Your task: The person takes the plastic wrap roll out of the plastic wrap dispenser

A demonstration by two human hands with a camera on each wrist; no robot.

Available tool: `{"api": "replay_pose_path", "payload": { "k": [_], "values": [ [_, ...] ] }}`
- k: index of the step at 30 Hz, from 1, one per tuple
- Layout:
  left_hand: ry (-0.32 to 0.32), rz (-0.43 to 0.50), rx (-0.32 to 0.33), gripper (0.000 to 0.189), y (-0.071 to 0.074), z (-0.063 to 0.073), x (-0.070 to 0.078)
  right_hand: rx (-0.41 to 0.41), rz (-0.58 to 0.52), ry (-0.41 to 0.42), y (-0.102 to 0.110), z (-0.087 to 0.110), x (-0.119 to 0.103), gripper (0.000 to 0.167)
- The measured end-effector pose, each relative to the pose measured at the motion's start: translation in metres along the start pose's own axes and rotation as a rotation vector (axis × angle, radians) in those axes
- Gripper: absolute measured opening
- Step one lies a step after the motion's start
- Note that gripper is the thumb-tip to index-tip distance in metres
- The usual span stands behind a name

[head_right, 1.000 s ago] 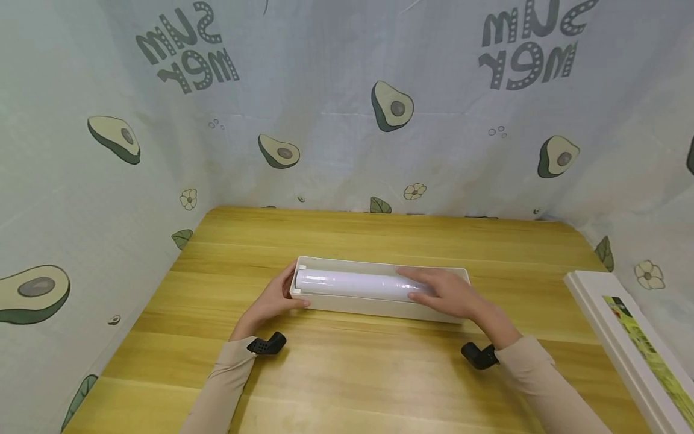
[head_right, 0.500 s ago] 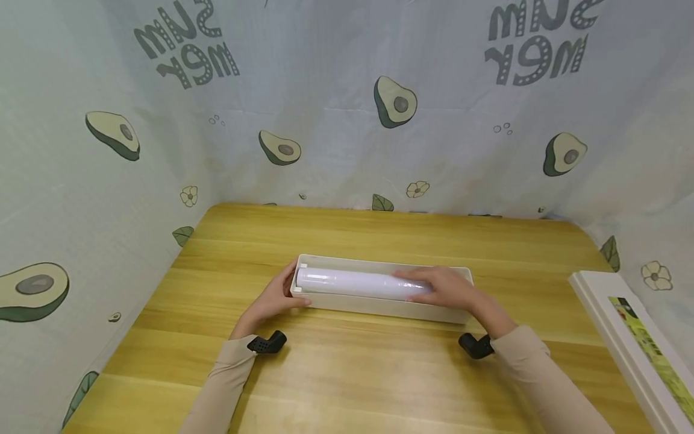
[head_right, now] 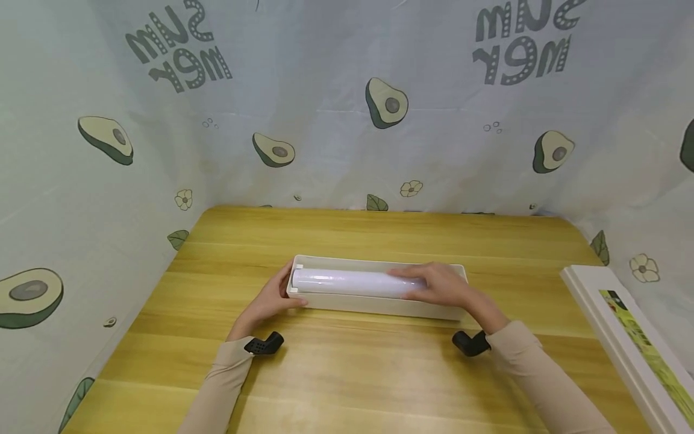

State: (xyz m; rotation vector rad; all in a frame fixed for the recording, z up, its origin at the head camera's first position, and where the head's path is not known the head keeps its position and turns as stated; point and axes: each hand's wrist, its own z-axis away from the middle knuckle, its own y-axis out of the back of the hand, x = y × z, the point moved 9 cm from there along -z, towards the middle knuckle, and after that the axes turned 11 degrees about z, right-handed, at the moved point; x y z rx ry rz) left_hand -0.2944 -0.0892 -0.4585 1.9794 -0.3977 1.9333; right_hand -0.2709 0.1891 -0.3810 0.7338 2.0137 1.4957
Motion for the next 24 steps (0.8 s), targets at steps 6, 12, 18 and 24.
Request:
{"api": "replay_pose_path", "payload": {
  "k": [6,12,18,24],
  "values": [
    [-0.004,0.0,0.0,0.1,-0.001,0.001,0.003,0.04,0.035,0.011,0.006,0.0,-0.001,0.049],
    [-0.002,0.015,-0.001,0.099,-0.001,0.003,-0.001,0.043,0.051,0.004,0.005,0.003,-0.003,0.05],
    [-0.019,0.033,-0.002,0.098,-0.002,0.004,-0.001,0.098,0.087,0.022,0.014,0.003,-0.007,0.051],
    [-0.032,0.026,-0.011,0.098,-0.001,0.003,0.0,0.117,0.095,0.012,0.026,0.002,-0.009,0.05]
  ]
}}
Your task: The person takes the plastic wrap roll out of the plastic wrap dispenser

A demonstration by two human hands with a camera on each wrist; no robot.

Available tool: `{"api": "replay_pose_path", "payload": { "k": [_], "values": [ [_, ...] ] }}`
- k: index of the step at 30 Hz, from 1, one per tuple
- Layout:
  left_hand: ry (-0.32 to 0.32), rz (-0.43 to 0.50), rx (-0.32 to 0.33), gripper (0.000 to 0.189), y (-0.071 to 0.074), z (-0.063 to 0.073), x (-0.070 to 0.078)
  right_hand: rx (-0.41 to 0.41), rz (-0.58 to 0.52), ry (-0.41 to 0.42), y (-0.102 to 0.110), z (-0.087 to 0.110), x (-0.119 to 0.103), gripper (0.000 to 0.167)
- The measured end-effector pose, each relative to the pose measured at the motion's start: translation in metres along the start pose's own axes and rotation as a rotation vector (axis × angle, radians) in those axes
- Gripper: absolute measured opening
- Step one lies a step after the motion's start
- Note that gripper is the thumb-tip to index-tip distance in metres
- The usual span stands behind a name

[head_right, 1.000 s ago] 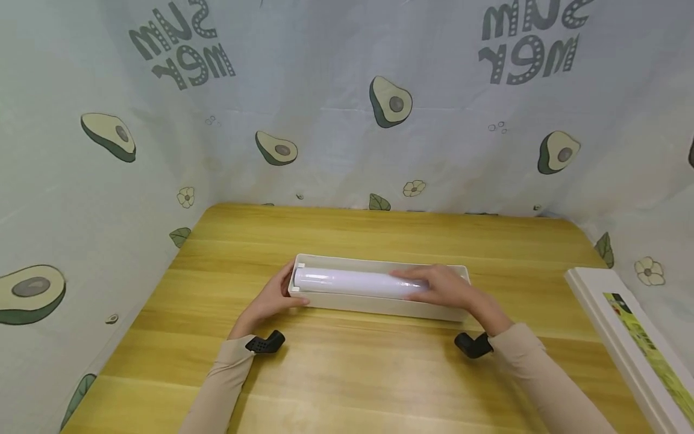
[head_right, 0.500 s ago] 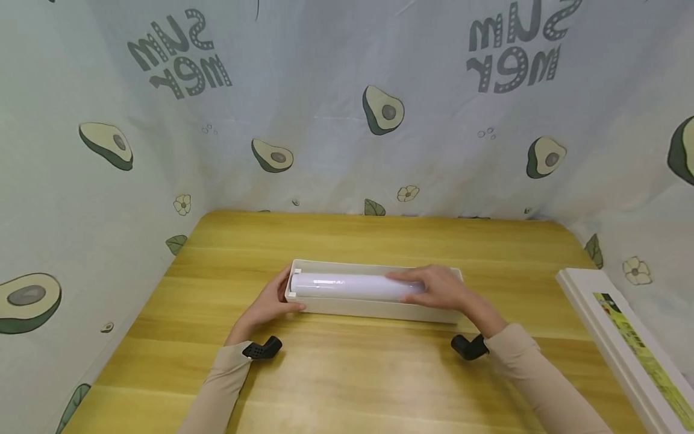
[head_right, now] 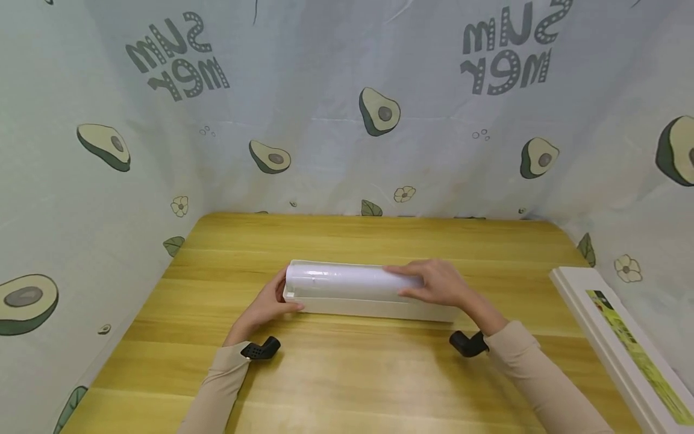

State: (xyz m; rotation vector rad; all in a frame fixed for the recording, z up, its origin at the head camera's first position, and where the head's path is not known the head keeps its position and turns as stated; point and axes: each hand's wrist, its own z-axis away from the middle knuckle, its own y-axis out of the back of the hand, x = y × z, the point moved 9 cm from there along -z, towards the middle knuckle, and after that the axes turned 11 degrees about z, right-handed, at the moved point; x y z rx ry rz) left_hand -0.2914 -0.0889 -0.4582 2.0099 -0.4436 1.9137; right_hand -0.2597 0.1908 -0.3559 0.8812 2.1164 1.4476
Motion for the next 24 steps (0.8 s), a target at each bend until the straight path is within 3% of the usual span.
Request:
{"api": "replay_pose_path", "payload": {
  "k": [16,24],
  "values": [
    [0.02,0.003,0.017,0.097,0.001,0.002,0.0,-0.003,0.048,-0.042,0.018,0.006,0.001,0.052],
    [-0.001,0.034,-0.009,0.096,-0.004,0.002,0.0,0.005,0.075,-0.045,0.025,0.015,0.0,0.052]
  ]
}}
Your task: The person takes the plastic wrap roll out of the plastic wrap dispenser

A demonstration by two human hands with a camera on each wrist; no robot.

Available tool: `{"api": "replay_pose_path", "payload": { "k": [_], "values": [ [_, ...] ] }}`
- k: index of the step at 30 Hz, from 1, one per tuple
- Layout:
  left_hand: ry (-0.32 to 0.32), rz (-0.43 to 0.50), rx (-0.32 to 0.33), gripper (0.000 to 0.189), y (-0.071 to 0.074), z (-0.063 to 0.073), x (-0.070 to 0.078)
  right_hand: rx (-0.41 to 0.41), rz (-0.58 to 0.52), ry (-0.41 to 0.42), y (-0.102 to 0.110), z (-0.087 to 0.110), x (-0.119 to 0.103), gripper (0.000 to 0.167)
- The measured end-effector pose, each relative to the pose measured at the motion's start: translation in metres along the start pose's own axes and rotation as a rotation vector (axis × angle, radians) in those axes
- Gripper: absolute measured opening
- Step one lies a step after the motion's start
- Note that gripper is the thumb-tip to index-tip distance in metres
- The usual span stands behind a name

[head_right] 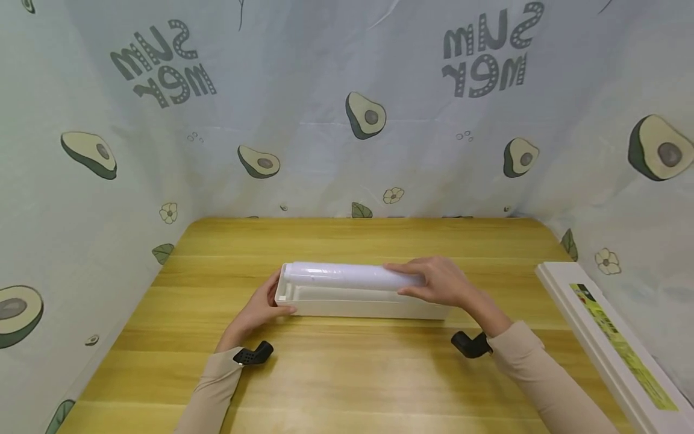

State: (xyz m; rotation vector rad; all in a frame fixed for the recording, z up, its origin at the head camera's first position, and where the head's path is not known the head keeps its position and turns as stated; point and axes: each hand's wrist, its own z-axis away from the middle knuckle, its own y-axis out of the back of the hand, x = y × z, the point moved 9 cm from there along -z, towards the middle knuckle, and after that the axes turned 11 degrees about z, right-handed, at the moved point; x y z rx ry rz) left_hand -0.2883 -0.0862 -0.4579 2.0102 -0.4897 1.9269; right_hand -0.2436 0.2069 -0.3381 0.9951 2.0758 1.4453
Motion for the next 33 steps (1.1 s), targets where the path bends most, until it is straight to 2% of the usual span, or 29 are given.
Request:
{"api": "replay_pose_path", "payload": {
  "k": [14,26,33],
  "values": [
    [-0.004,0.008,-0.017,0.098,-0.002,0.001,0.0,0.026,0.007,-0.037,0.007,0.013,0.005,0.052],
    [0.007,0.023,-0.004,0.1,-0.003,0.003,0.001,0.015,0.056,-0.086,0.008,0.027,0.014,0.056],
    [0.0,0.019,0.001,0.1,-0.002,0.003,0.0,0.039,0.058,-0.078,0.012,0.032,0.014,0.056]
  ]
}}
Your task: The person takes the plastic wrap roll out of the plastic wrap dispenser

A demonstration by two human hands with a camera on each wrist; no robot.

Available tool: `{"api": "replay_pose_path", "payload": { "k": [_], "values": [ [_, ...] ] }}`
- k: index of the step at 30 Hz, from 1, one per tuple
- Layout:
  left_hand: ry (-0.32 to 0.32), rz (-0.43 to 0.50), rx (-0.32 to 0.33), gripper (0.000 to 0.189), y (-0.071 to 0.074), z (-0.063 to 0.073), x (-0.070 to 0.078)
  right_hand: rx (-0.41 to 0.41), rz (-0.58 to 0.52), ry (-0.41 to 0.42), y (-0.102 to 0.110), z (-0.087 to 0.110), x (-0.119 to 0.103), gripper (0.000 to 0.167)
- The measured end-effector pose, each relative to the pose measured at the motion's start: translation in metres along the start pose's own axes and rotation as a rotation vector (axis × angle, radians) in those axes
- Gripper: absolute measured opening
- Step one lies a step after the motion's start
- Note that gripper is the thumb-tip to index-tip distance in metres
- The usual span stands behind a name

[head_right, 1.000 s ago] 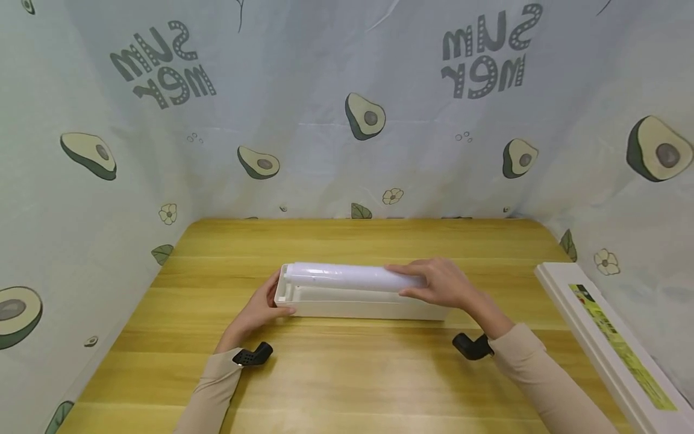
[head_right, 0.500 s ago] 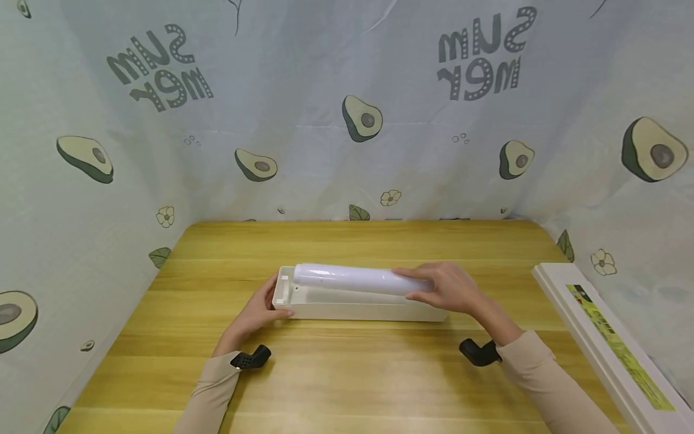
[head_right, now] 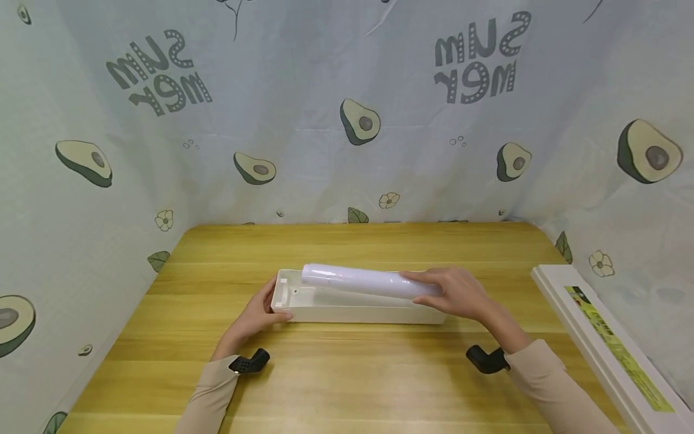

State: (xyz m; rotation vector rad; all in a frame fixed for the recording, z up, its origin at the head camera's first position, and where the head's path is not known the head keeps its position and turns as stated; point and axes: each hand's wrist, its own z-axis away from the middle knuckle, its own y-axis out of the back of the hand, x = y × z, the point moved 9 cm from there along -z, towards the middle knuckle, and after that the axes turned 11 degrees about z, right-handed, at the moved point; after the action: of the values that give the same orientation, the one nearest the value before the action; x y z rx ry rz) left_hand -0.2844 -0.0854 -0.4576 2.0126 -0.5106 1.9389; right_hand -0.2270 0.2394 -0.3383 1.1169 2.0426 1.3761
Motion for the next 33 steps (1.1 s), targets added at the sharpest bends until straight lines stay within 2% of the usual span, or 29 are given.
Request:
{"api": "replay_pose_path", "payload": {
  "k": [15,22,33],
  "values": [
    [0.008,-0.001,-0.007,0.1,-0.001,0.002,-0.002,0.002,-0.011,-0.039,0.005,0.011,0.007,0.055],
    [0.013,-0.019,0.011,0.099,0.002,-0.003,-0.006,0.025,0.018,-0.05,0.011,0.015,0.011,0.057],
    [0.026,-0.024,0.002,0.101,0.001,-0.002,-0.003,0.061,0.025,-0.048,0.017,0.017,0.012,0.059]
  ]
}}
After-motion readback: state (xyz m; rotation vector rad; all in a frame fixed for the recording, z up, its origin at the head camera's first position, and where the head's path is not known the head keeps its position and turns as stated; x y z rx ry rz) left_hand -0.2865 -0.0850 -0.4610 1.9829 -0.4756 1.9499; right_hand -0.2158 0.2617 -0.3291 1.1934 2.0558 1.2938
